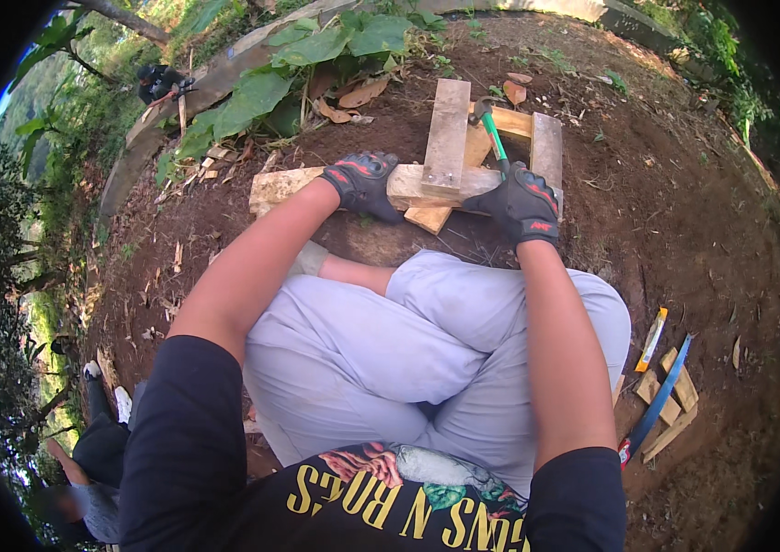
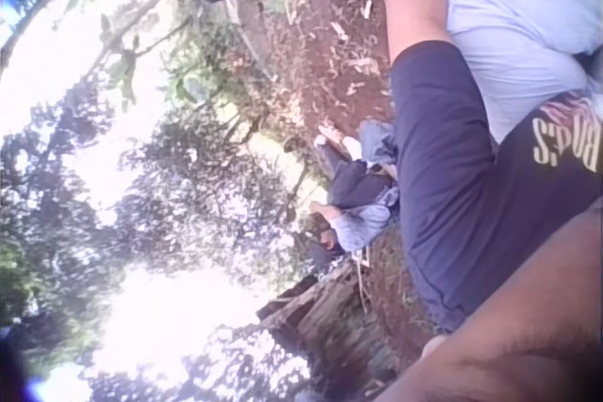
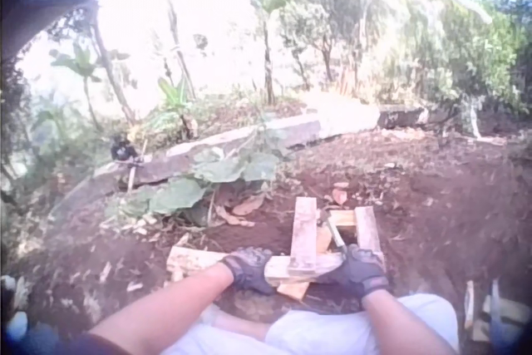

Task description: The person sits on the ground and uses a hammer to drive nails into a wooden frame. They repeatedly position the nails and strike them with the hammer to secure the wooden pieces together.

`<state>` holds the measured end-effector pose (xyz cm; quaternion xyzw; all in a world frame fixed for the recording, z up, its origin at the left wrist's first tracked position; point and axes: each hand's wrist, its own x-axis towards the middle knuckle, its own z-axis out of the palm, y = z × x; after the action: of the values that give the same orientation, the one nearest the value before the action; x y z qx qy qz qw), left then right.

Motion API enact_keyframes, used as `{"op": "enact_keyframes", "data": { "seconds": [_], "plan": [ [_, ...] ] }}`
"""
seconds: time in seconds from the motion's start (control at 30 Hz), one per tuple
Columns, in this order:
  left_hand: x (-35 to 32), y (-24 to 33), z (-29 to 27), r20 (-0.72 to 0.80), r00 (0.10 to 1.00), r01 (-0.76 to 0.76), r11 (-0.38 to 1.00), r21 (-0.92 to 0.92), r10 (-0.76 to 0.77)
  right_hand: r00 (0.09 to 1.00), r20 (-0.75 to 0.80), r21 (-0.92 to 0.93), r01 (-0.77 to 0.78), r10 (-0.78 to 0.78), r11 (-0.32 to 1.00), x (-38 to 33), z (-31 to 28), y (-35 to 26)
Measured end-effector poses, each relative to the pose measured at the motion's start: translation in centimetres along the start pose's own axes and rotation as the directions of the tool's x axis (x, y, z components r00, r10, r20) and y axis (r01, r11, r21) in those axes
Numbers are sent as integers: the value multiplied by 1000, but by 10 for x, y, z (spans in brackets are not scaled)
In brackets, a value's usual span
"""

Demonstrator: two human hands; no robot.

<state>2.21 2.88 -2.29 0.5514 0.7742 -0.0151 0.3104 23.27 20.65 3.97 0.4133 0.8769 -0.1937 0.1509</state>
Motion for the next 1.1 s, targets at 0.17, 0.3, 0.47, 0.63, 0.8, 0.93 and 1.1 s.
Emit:
{"op": "enact_keyframes", "data": {
  "seconds": [0.17,0.3,0.47,0.63,0.8,0.93,1.1],
  "plan": [
    [-2,7,-8,89,995,49,998,-37,-46,999,-33,-12,-24,23,1000,-2,4,7],
    [-4,-17,23,36,992,109,961,255,-122,1000,-12,13,3,-3,1000,-5,-4,0],
    [9,-6,49,-65,972,234,945,228,-225,997,-62,51,43,-40,998,-8,-5,3],
    [13,8,23,94,967,207,942,265,-239,998,-62,67,8,-3,998,-11,-4,8],
    [14,5,14,174,952,206,946,250,-253,903,-377,31,234,-205,972,-76,-19,-5],
    [12,15,3,198,931,257,937,237,-305,870,-443,-27,231,-219,973,-153,-8,-23],
    [19,24,1,159,949,235,947,219,-272,954,-247,-169,130,-170,977,-163,16,-25]
  ]
}}
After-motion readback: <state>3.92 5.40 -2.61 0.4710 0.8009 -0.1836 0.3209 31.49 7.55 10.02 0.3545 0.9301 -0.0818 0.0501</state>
